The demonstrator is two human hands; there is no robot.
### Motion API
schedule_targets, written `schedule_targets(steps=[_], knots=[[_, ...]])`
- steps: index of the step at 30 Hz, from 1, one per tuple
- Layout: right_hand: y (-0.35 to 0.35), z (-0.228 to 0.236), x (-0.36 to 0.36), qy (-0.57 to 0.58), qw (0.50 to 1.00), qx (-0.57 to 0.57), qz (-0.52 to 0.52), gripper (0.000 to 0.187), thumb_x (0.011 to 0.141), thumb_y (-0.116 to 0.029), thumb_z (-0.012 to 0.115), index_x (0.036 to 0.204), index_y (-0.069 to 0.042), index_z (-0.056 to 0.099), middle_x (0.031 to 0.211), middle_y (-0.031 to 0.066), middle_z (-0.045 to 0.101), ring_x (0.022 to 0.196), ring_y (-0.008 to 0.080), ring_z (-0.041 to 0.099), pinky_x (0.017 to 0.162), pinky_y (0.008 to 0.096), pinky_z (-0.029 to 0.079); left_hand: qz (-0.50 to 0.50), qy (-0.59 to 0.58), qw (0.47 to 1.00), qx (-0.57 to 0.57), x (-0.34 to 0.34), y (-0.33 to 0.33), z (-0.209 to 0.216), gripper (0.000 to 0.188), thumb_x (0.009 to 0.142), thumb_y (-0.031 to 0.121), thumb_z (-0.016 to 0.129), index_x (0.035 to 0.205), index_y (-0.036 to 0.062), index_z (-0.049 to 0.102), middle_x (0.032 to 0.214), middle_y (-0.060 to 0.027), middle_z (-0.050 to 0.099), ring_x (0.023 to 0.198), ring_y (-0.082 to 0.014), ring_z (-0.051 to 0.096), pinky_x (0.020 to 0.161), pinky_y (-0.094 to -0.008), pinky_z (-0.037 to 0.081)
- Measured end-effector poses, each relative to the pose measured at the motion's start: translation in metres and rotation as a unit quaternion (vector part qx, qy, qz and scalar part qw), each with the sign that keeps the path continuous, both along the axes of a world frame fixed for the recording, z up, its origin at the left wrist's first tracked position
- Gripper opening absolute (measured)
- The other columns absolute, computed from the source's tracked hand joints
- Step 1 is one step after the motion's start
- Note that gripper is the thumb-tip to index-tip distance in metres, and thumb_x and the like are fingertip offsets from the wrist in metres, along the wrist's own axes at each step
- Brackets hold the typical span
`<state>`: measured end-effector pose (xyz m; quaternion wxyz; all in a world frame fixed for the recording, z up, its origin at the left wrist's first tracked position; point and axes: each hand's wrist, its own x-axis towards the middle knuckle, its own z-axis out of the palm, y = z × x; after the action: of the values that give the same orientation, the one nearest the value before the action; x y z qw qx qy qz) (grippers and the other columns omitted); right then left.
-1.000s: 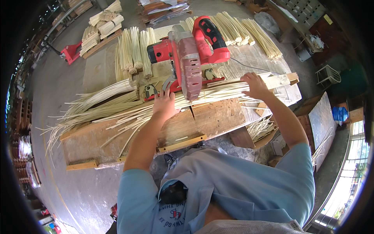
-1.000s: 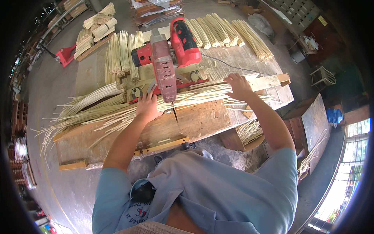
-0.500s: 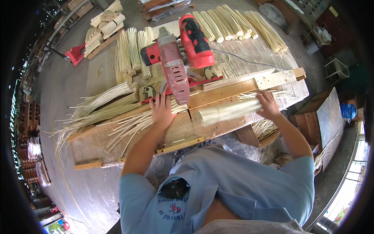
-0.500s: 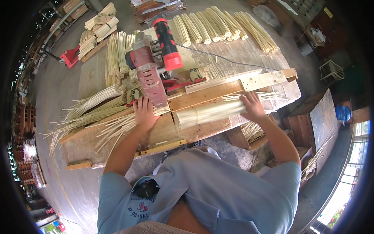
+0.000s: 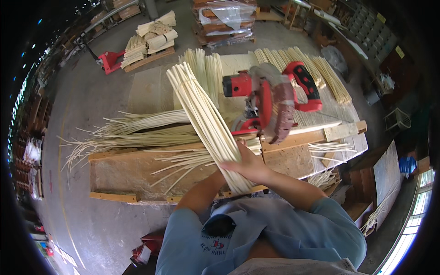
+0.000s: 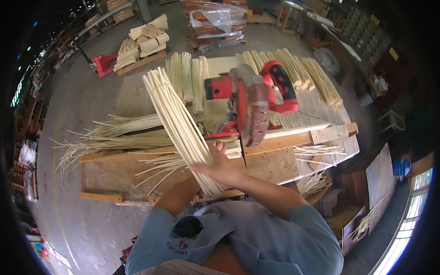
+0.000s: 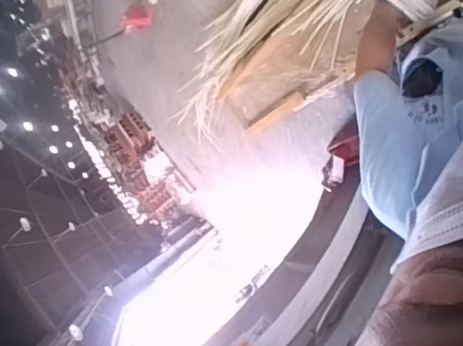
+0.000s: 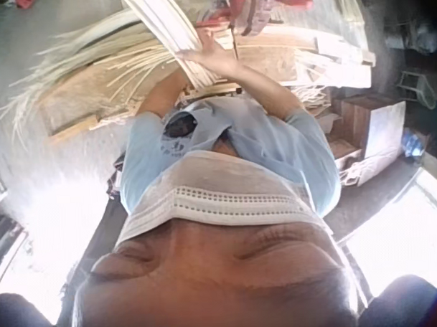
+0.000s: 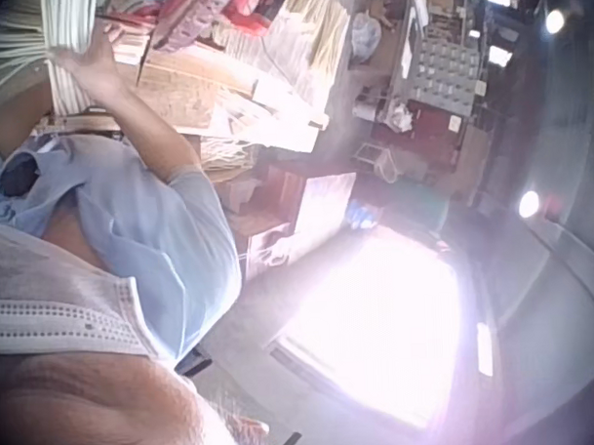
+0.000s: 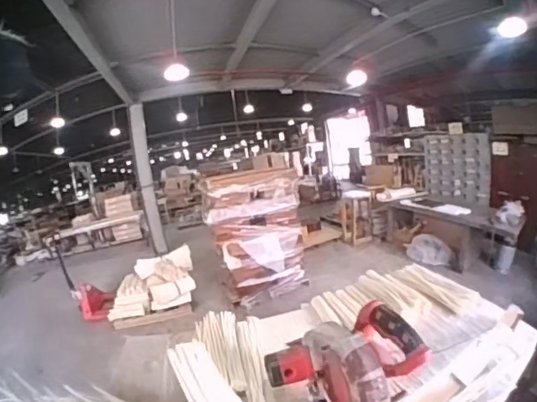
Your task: The person gathers bundles of thin bamboo sticks on a workbench, aligns them, and uses a red circular saw to cut them to uniform length. The cut pieces are collected and placed into a cardboard box.
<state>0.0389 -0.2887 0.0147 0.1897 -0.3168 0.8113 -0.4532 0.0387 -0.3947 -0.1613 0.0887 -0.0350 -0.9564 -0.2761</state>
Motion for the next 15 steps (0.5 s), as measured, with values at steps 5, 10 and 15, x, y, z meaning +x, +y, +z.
schedule_targets(steps=[5,10,15], knots=[[-0.139,-0.006,-0.04,-0.153,0.981,-0.075,-0.094,0.078,0.082,-0.039,0.086,0.137,0.006,0.053,0.117,0.0168,0.07,0.105,0.0229,0.067,0.094,0.0371,0.053,0.04,-0.014,0.958,0.285,0.018,-0.013,0.006,0.046,0.089,0.027,0.066,0.13,0.005,0.062,0.121,-0.0142,0.064,0.116,-0.0326,0.059,0.104,-0.0515,0.044],[-0.263,0.009,-0.061,-0.276,0.952,-0.131,-0.03,0.084,0.073,-0.037,0.092,0.13,0.012,0.055,0.114,0.023,0.071,0.101,0.0286,0.071,0.09,0.0383,0.056,-0.017,0.215,0.972,-0.094,0.044,-0.045,0.014,0.064,0.078,0.031,0.074,0.139,0.0132,0.063,0.145,-0.0154,0.051,0.145,-0.0401,0.036,0.106,-0.0678,0.038],[-0.371,-0.037,-0.147,-0.165,0.98,-0.054,-0.093,0.089,0.068,-0.037,0.095,0.128,0.014,0.053,0.109,0.025,0.07,0.099,0.03,0.072,0.084,0.0392,0.058,-0.001,0.183,0.975,-0.127,0.038,-0.03,0.038,0.063,0.077,0.028,0.069,0.132,-0.0019,0.061,0.138,-0.0196,0.054,0.133,-0.0393,0.045,0.098,-0.0636,0.044]])
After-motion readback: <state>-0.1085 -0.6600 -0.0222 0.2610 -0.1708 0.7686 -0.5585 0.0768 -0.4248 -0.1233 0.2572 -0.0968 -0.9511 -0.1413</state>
